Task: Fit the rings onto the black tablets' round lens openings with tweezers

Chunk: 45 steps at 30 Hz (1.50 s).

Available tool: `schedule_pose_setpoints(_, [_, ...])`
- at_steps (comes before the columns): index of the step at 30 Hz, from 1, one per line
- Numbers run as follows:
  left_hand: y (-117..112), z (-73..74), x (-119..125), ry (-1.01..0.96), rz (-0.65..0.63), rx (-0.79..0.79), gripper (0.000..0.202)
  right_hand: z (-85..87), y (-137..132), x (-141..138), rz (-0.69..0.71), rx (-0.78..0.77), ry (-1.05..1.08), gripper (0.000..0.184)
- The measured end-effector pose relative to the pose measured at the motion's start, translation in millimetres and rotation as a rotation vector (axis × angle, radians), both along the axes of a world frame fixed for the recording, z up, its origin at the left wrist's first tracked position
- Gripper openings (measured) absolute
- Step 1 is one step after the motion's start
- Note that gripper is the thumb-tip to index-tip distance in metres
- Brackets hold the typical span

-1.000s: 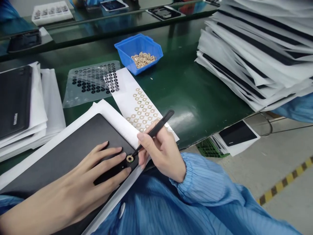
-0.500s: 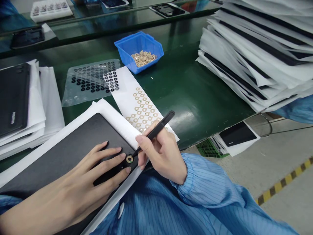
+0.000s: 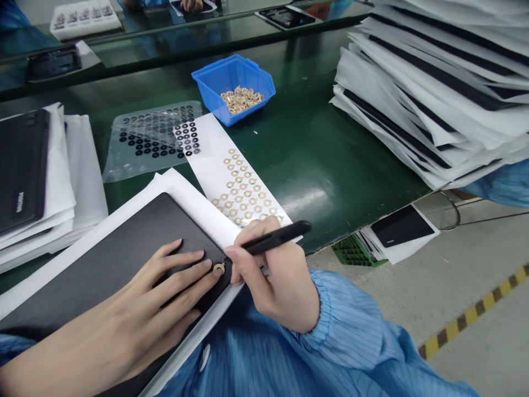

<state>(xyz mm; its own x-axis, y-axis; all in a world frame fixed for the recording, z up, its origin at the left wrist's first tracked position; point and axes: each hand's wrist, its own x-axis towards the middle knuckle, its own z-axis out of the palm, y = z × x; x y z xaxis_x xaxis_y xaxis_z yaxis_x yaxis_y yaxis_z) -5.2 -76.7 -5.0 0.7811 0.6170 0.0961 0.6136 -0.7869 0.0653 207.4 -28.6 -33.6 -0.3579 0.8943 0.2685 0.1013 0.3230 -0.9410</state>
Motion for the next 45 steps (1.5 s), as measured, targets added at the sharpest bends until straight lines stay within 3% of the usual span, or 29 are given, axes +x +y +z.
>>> schedule_pose_setpoints(6, [2.2, -0.2, 2.1, 0.038, 0.001, 0.04, 0.049, -11.1, -6.3, -3.0, -0.071, 0.07, 0.158, 0.011])
schedule_pose_setpoints(18, [-1.3, -3.3, 4.3, 0.015, 0.074, 0.02, 0.053, -11.1, -6.1, -1.4, -0.038, 0.125, 0.103, 0.014])
schedule_pose_setpoints(27, [8.1, 3.4, 2.5, -0.169, 0.11, -0.052, 0.028, -13.2, -10.1, -4.4, -0.046, 0.154, 0.113, 0.013])
schedule_pose_setpoints(30, [9.2, 4.4, 1.2, -0.181, 0.117, -0.049, 0.024, -5.2, -11.5, 1.3, 0.028, 0.096, 0.172, 0.01])
schedule_pose_setpoints(32, [9.8, 4.0, 0.9, -0.185, 0.119, -0.043, 0.024, 9.4, -2.3, 6.4, 0.044, 0.119, 0.152, 0.009])
schedule_pose_setpoints(35, [10.8, 3.0, 1.1, -0.185, 0.115, -0.049, 0.023, 41.0, 41.9, 7.5, -0.06, 0.325, -0.045, 0.008])
schedule_pose_setpoints(36, [11.0, 2.7, 1.2, -0.179, 0.114, -0.052, 0.023, 51.5, 65.4, 4.4, -0.114, 0.404, -0.114, 0.012])
schedule_pose_setpoints(39, [10.9, 1.8, 1.2, -0.153, 0.117, -0.076, 0.024, 74.2, 153.0, -15.7, -0.157, 0.444, -0.015, 0.015])
schedule_pose_setpoints(41, [10.4, 1.3, 0.9, -0.149, 0.123, -0.096, 0.024, 79.2, 212.4, -33.7, -0.217, 0.502, -0.002, 0.012])
schedule_pose_setpoints(43, [9.9, 1.0, 0.3, -0.159, 0.128, -0.109, 0.024, 77.5, 260.8, -49.6, -0.226, 0.569, -0.181, 0.012])
schedule_pose_setpoints(45, [9.7, 1.2, -0.5, -0.171, 0.134, -0.111, 0.023, 73.3, 292.8, -59.4, -0.197, 0.467, -0.354, 0.015])
